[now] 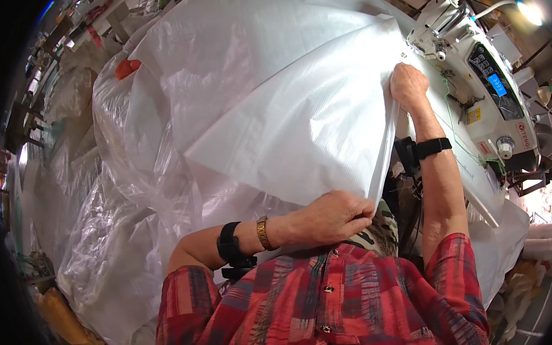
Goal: Sewing and aligning large white plastic or fabric sheets using an industrial sewing machine.
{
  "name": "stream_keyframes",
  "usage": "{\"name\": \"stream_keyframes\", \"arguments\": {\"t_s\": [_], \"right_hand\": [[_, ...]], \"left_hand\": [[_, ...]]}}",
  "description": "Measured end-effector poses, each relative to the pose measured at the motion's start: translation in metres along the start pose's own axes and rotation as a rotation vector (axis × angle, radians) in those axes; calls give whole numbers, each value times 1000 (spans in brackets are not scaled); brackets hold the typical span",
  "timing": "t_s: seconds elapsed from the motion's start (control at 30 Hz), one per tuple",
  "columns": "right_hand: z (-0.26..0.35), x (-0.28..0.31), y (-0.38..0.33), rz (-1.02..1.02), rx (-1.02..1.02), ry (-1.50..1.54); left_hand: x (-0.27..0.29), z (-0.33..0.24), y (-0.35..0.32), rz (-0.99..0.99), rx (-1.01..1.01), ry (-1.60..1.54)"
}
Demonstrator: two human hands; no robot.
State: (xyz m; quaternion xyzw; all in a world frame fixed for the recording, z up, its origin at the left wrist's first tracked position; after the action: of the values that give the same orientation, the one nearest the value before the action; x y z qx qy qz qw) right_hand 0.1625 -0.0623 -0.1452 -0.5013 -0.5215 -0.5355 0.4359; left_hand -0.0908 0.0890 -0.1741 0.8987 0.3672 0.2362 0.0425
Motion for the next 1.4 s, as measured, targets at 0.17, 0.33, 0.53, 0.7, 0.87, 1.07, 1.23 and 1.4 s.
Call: {"name": "stream_keyframes", "arguments": {"t_s": [0.17,0.33,0.53,0.7,0.87,1.07,1.23,1.4], "right_hand": [[8,-1,14,-35,122,-119],[-16,-1,18,-180,-35,59],[-12,-3,-13,-164,3,112],[6,0,-13,-81,163,-19],[-7,-4,19,-169,124,-16],[-22,-8,1,-169,40,168],[-14,-1,-22,-229,7,218],[-3,-3,-16,-119,102,46]], "left_hand": [[9,11,11,-84,-2,114],[11,8,17,-127,14,214],[13,1,20,-230,-24,163],[13,9,28,-269,-26,297],[32,23,47,-281,54,371],[31,35,45,-356,90,244],[25,39,43,-366,137,137],[23,37,52,-346,115,214]]}}
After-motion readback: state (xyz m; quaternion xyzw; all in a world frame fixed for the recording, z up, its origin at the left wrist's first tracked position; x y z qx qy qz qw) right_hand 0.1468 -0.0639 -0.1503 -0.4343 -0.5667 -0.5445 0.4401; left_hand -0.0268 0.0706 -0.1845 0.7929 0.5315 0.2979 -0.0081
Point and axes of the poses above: each hand's wrist, its own y-axis towards the middle knuckle, its own x-axis out of the back of the hand, z = x × y, the point moved 8 cm from there along y, towards the middle knuckle, and after that the axes turned 8 degrees about y, right-handed, at the moved point
